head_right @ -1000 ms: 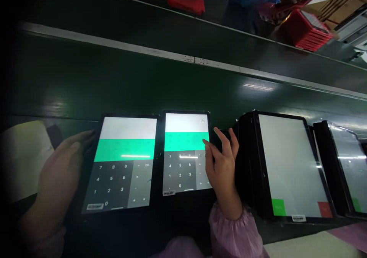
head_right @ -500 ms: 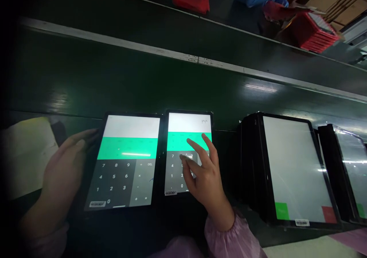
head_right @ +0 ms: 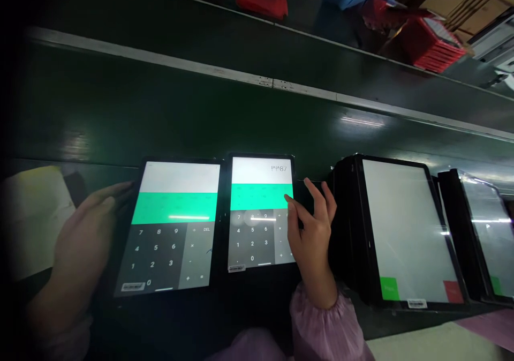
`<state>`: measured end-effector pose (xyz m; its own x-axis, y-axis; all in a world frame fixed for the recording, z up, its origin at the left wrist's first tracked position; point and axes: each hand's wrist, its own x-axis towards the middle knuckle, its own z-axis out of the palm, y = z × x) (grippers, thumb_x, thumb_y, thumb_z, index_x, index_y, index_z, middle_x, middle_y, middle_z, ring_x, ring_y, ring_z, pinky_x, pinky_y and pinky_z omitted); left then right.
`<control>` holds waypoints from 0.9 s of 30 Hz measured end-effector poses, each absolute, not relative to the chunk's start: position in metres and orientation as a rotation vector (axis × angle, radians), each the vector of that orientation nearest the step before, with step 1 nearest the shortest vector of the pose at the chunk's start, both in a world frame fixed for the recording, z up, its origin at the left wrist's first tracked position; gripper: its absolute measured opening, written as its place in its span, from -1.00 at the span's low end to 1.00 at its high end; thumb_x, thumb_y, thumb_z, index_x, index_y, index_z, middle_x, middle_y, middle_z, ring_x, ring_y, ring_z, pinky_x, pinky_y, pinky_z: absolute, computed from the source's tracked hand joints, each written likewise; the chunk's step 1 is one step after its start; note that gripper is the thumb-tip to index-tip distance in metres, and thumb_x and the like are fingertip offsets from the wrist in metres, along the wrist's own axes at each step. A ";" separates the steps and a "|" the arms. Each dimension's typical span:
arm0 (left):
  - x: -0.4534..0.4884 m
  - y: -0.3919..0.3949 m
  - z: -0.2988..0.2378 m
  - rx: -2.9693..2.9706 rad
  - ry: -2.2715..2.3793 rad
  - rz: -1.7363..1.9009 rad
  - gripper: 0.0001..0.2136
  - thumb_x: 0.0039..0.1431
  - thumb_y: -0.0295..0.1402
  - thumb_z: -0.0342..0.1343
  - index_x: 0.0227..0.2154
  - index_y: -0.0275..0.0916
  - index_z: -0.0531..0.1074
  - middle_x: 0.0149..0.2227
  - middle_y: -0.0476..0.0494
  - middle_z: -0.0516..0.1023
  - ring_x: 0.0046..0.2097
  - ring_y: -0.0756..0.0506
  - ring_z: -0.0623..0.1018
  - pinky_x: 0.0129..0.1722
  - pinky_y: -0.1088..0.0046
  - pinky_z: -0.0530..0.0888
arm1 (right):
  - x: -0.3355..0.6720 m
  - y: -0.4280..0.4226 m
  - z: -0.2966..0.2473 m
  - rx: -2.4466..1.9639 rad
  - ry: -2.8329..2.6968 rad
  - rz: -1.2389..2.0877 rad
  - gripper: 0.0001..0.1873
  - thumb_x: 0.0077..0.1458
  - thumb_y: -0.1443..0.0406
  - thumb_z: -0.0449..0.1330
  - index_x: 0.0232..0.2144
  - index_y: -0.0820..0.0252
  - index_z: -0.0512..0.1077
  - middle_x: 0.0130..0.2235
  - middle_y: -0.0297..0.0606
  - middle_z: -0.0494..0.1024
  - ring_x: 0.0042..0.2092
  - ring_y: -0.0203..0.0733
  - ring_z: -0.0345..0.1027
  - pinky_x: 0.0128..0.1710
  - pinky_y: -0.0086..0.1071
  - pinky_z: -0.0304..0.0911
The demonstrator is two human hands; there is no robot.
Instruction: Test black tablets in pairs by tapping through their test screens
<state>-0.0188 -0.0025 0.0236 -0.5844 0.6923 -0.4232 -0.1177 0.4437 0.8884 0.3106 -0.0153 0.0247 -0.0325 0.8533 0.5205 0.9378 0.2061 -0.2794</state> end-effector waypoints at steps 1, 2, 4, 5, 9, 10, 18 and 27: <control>-0.019 -0.003 0.023 0.473 1.855 1.238 -0.74 0.05 -0.19 0.20 -0.20 -0.08 0.62 -0.01 -0.13 0.73 0.26 -0.36 0.59 0.34 0.00 0.44 | 0.309 -0.015 0.023 -1.663 -1.906 -0.184 -0.64 0.50 0.19 0.12 -0.13 0.03 0.74 0.23 -0.08 0.59 0.39 0.36 0.28 0.18 0.42 0.42; -0.020 -0.003 0.022 0.463 1.849 1.238 -0.74 0.04 -0.19 0.21 -0.20 -0.07 0.63 -0.02 -0.12 0.74 0.23 -0.35 0.60 0.34 0.00 0.44 | 0.306 -0.015 0.022 -1.659 -1.917 -0.180 -0.63 0.50 0.19 0.11 -0.12 0.04 0.74 0.24 -0.07 0.59 0.40 0.36 0.27 0.18 0.41 0.42; -0.021 -0.004 0.020 0.460 1.842 1.235 -0.73 0.03 -0.18 0.22 -0.20 -0.07 0.64 -0.05 -0.10 0.74 0.19 -0.34 0.63 0.30 0.03 0.47 | 0.301 -0.015 0.021 -1.631 -1.949 -0.162 -0.64 0.50 0.21 0.11 -0.09 0.04 0.74 0.26 -0.07 0.57 0.43 0.35 0.22 0.20 0.39 0.42; -0.022 -0.004 0.019 0.472 1.848 1.236 -0.73 0.03 -0.18 0.22 -0.20 -0.07 0.64 -0.06 -0.10 0.75 0.18 -0.34 0.63 0.26 0.05 0.50 | 0.299 -0.015 0.022 -1.607 -1.973 -0.146 -0.65 0.50 0.21 0.11 -0.07 0.04 0.73 0.28 -0.08 0.55 0.45 0.35 0.19 0.22 0.37 0.42; -0.025 -0.005 0.015 0.517 1.867 1.244 -0.74 0.08 -0.19 0.22 -0.19 -0.07 0.66 -0.01 -0.11 0.74 0.19 -0.31 0.62 0.10 0.19 0.59 | 0.302 -0.014 0.026 -1.548 -1.988 -0.118 -0.70 0.47 0.29 0.15 -0.07 0.05 0.72 0.23 -0.12 0.61 0.42 0.27 0.28 0.22 0.25 0.48; -0.025 -0.005 0.015 0.507 1.878 1.242 -0.75 0.09 -0.21 0.21 -0.19 -0.08 0.67 -0.01 -0.10 0.74 0.18 -0.30 0.63 0.08 0.20 0.60 | 0.303 -0.014 0.026 -1.558 -1.966 -0.134 -0.70 0.46 0.31 0.16 -0.09 0.05 0.73 0.20 -0.13 0.64 0.40 0.25 0.33 0.21 0.23 0.50; -0.020 -0.008 0.017 0.550 1.826 1.260 -0.81 0.25 -0.26 0.17 -0.15 -0.07 0.63 -0.01 -0.06 0.72 0.27 -0.27 0.57 0.43 0.10 0.32 | 0.298 -0.013 0.026 -1.536 -2.006 -0.117 -0.69 0.47 0.29 0.15 -0.05 0.00 0.72 0.26 -0.12 0.58 0.48 0.32 0.18 0.26 0.40 0.42; -0.034 0.001 0.011 0.540 1.730 1.155 -0.65 0.19 -0.29 0.18 0.03 -0.05 0.61 0.23 -0.12 0.64 0.36 -0.31 0.50 0.37 0.07 0.43 | 0.232 -0.010 0.044 -1.324 -2.161 0.032 -0.71 0.45 0.33 0.15 -0.11 0.06 0.71 0.17 -0.08 0.62 0.41 0.30 0.30 0.16 0.27 0.55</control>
